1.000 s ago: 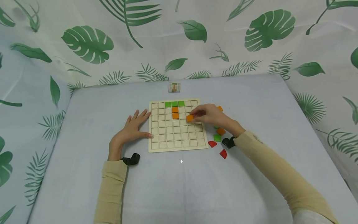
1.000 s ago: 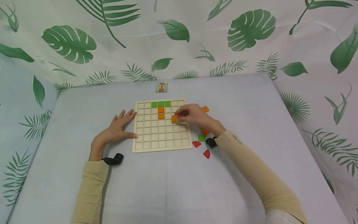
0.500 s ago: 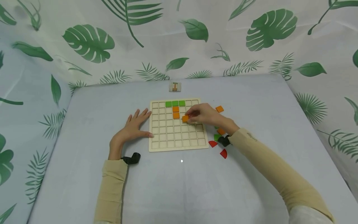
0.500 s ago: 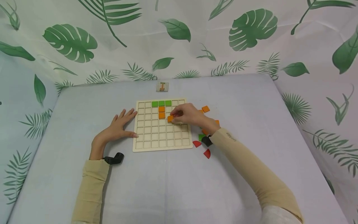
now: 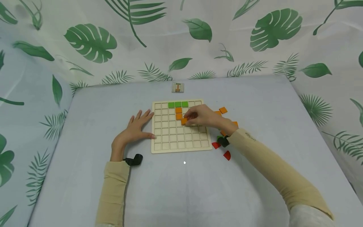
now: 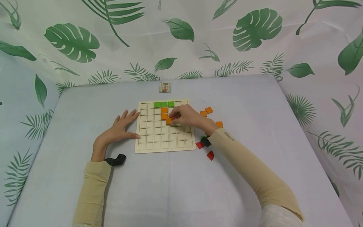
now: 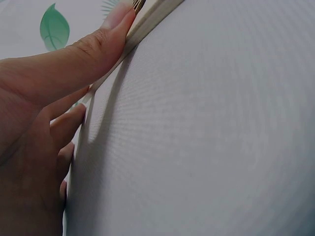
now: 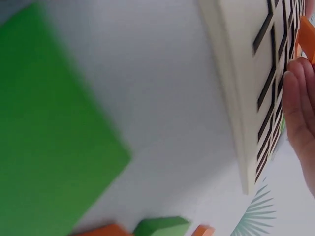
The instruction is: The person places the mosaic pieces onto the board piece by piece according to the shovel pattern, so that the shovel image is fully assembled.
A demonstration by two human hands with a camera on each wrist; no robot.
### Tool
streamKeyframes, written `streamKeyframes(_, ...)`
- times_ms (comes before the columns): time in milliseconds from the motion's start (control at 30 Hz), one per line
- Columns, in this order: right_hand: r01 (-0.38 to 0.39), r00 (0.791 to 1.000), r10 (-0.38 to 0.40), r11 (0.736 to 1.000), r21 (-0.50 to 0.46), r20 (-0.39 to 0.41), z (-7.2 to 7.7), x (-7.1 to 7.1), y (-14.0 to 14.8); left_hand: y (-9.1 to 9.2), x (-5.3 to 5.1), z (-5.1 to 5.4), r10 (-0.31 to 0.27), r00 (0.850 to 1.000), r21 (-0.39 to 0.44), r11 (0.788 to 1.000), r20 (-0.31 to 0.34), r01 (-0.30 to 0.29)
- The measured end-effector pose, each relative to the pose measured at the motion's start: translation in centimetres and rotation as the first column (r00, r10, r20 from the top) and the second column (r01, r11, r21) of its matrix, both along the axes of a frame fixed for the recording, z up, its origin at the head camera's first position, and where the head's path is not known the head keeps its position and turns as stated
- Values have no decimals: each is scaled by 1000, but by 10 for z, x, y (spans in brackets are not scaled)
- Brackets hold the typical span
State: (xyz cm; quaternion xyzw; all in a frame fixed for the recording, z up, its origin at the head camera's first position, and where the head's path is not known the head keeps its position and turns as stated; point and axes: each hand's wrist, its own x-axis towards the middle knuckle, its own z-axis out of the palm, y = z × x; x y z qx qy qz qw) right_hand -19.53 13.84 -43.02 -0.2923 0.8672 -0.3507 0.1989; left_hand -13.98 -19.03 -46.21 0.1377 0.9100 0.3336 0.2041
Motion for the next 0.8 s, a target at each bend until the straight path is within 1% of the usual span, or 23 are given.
streamKeyframes(200,-45,999,46,998,36,-30,0,-1,-10,-1,0,0,-2,1000,-7,1000,2,2)
streamKeyframes(400,-49,998,52,997,67,-47,2,-1,-16,1,0,1,-4,1000,-5,1000,-1,4)
streamKeyframes(633,-63,997,67,996,68,-49,0,0,-20,2,0,2,8,1000,-14,1000,4,-8)
streamKeyframes(800,-77,995,82,994,75,-65,0,0,-24,3,0,3,10,1000,-14,1000,4,-10)
